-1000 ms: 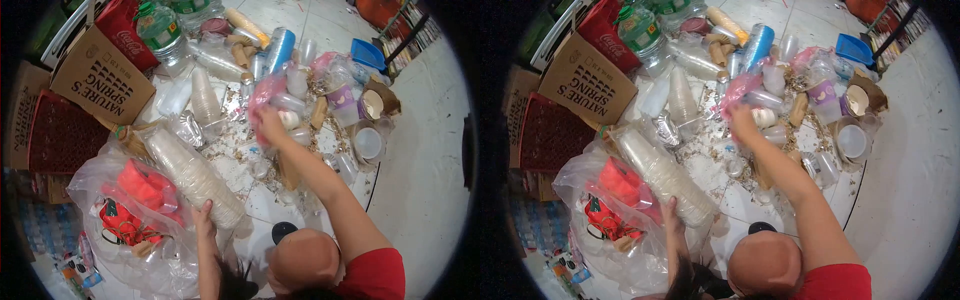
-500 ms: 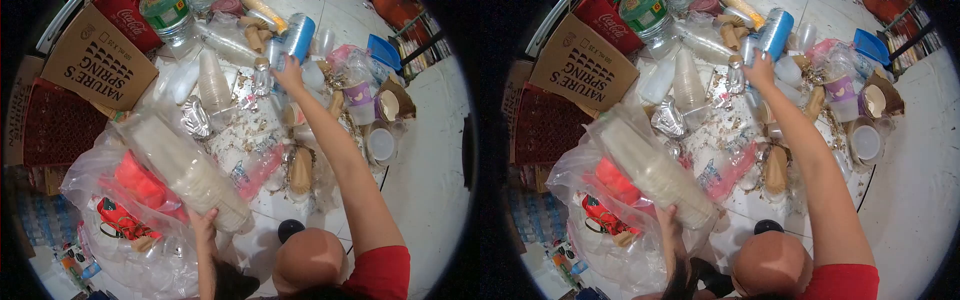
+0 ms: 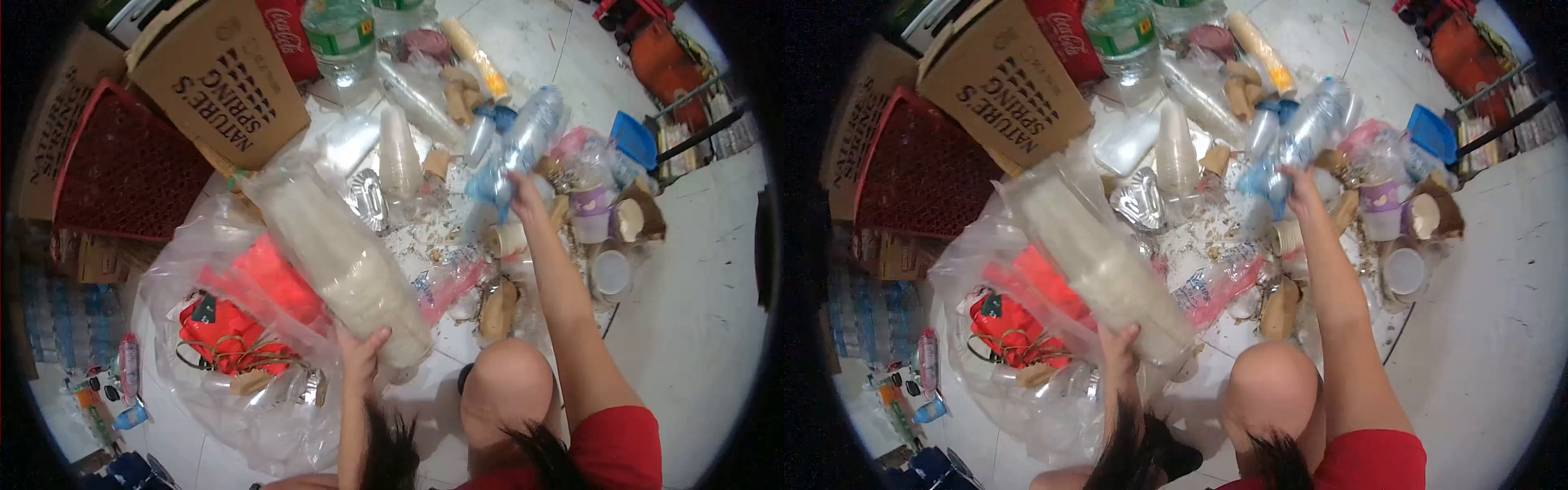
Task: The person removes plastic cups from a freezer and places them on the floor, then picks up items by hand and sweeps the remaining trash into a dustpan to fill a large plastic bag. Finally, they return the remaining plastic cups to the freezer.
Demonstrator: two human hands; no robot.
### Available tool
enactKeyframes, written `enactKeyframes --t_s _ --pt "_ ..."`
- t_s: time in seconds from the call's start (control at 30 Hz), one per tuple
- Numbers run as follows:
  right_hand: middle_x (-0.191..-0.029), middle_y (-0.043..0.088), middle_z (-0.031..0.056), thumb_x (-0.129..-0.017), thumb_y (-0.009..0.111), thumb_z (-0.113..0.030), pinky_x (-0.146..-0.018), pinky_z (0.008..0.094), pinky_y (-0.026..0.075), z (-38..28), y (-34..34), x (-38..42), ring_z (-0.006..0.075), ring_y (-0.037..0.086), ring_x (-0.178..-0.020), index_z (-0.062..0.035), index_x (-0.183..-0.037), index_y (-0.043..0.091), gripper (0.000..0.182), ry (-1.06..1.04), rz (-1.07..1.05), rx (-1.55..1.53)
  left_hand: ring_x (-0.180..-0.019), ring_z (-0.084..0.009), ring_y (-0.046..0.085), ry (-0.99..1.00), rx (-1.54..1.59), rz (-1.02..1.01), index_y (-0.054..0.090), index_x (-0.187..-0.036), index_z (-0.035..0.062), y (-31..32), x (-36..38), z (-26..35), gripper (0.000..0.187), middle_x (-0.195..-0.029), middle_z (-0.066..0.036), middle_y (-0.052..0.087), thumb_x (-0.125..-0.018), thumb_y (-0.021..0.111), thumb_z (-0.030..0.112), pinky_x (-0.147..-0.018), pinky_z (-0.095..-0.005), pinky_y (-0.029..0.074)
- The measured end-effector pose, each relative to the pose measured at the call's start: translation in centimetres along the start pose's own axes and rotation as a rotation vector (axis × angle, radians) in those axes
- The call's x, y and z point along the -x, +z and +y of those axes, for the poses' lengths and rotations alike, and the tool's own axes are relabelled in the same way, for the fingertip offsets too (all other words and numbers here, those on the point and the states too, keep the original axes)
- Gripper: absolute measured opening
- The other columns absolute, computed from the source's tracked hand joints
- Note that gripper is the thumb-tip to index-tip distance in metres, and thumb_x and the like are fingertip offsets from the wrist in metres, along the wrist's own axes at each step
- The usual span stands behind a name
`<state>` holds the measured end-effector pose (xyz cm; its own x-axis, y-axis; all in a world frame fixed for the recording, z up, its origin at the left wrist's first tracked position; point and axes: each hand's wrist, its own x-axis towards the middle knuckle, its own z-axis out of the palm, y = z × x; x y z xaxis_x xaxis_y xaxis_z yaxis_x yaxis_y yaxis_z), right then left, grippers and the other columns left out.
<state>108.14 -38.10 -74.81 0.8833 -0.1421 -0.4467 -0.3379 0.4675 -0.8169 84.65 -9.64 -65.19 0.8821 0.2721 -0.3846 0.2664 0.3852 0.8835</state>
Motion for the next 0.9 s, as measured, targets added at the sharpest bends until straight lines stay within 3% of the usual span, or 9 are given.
enactKeyframes --t_s 0.07,0.17,0.33,0.4,0.5,0.57,0.7,0.8,0.9 --pt "-0.088 0.049 0.0076 -0.059 0.055 0.005 -0.069 0.0312 0.044 -2.5 0.0 6.3 0.0204 0.050 -0.084 -0.0041 -0.101 0.038 0.046 -0.058 -0.088 0.088 -0.098 -0.0220 0.045 0.105 0.395 0.004 0.033 -0.112 -0.0001 1.7 0.0 3.6 0.068 -0.106 -0.011 0.045 -0.055 0.069 0.011 -0.083 -0.0328 0.037" --pt "-0.090 0.051 0.0086 -0.058 0.059 0.002 -0.069 0.0291 0.043 -9.3 2.7 16.2 0.0189 0.052 -0.080 -0.0016 -0.102 0.039 0.049 -0.085 -0.129 0.213 -0.096 -0.0221 0.046 0.028 0.501 -0.119 0.032 -0.113 0.0014 1.9 0.0 9.8 0.067 -0.103 -0.010 0.047 -0.057 0.067 0.011 -0.084 -0.0319 0.036" --pt "-0.091 0.051 0.0091 -0.056 0.065 -0.005 -0.067 0.0296 0.044 -16.0 9.5 25.2 0.0189 0.053 -0.079 -0.0005 -0.101 0.038 0.052 0.076 -0.178 0.208 -0.093 -0.0215 0.048 0.048 0.325 -0.045 0.032 -0.114 0.0000 3.2 1.9 21.5 0.069 -0.102 -0.010 0.048 -0.058 0.068 0.017 -0.082 -0.0325 0.037" --pt "-0.090 0.052 0.0093 -0.056 0.066 -0.005 -0.066 0.0296 0.045 -16.0 13.2 28.9 0.0178 0.053 -0.079 0.0004 -0.109 0.032 0.063 0.121 -0.359 0.508 -0.093 -0.0212 0.048 0.001 0.302 0.044 0.032 -0.114 -0.0005 3.7 4.2 24.6 0.068 -0.102 -0.011 0.048 -0.059 0.068 0.019 -0.082 -0.0327 0.037" --pt "-0.093 0.049 0.0114 -0.057 0.064 -0.003 -0.067 0.0298 0.045 -19.1 20.2 36.8 0.0184 0.052 -0.080 -0.0021 -0.119 0.018 0.077 0.109 -0.581 0.639 -0.092 -0.0183 0.048 -0.202 0.364 -0.053 0.035 -0.111 0.0007 2.9 8.1 28.6 0.058 -0.101 -0.010 0.049 -0.064 0.065 0.019 -0.080 -0.0317 0.039" --pt "-0.100 0.045 0.0136 -0.058 0.061 0.001 -0.067 0.0305 0.045 -20.2 21.8 38.6 0.0206 0.051 -0.081 -0.0068 -0.125 0.004 0.089 0.018 -0.518 0.396 -0.093 -0.0183 0.048 -0.087 0.405 0.051 0.036 -0.111 0.0015 2.5 12.7 32.1 0.057 -0.101 -0.010 0.049 -0.065 0.064 0.019 -0.079 -0.0317 0.039" --pt "-0.105 0.040 0.0118 -0.055 0.062 0.001 -0.070 0.0307 0.043 -27.2 26.9 44.5 0.0217 0.047 -0.087 -0.0094 -0.126 0.004 0.093 0.112 -0.463 0.278 -0.092 -0.0183 0.049 0.039 0.462 0.259 0.037 -0.111 0.0036 1.5 21.7 39.7 0.055 -0.102 -0.009 0.049 -0.065 0.064 0.016 -0.078 -0.0316 0.040" --pt "-0.104 0.040 0.0106 -0.056 0.061 0.000 -0.074 0.0315 0.041 -29.2 29.1 50.1 0.0224 0.045 -0.090 -0.0102 -0.126 0.007 0.089 0.080 -0.917 0.649 -0.093 -0.0181 0.048 0.085 0.400 0.263 0.033 -0.113 0.0033 2.0 28.0 43.1 0.064 -0.103 -0.010 0.048 -0.061 0.068 0.018 -0.079 -0.0307 0.039" --pt "-0.105 0.040 0.0104 -0.055 0.059 0.001 -0.077 0.0323 0.038 -29.3 30.5 51.5 0.0226 0.044 -0.091 -0.0092 -0.125 0.012 0.085 0.360 -1.132 0.591 -0.095 -0.0179 0.047 0.234 0.389 0.443 0.031 -0.115 0.0032 1.8 35.0 45.2 0.068 -0.104 -0.010 0.047 -0.061 0.068 0.018 -0.081 -0.0300 0.037"
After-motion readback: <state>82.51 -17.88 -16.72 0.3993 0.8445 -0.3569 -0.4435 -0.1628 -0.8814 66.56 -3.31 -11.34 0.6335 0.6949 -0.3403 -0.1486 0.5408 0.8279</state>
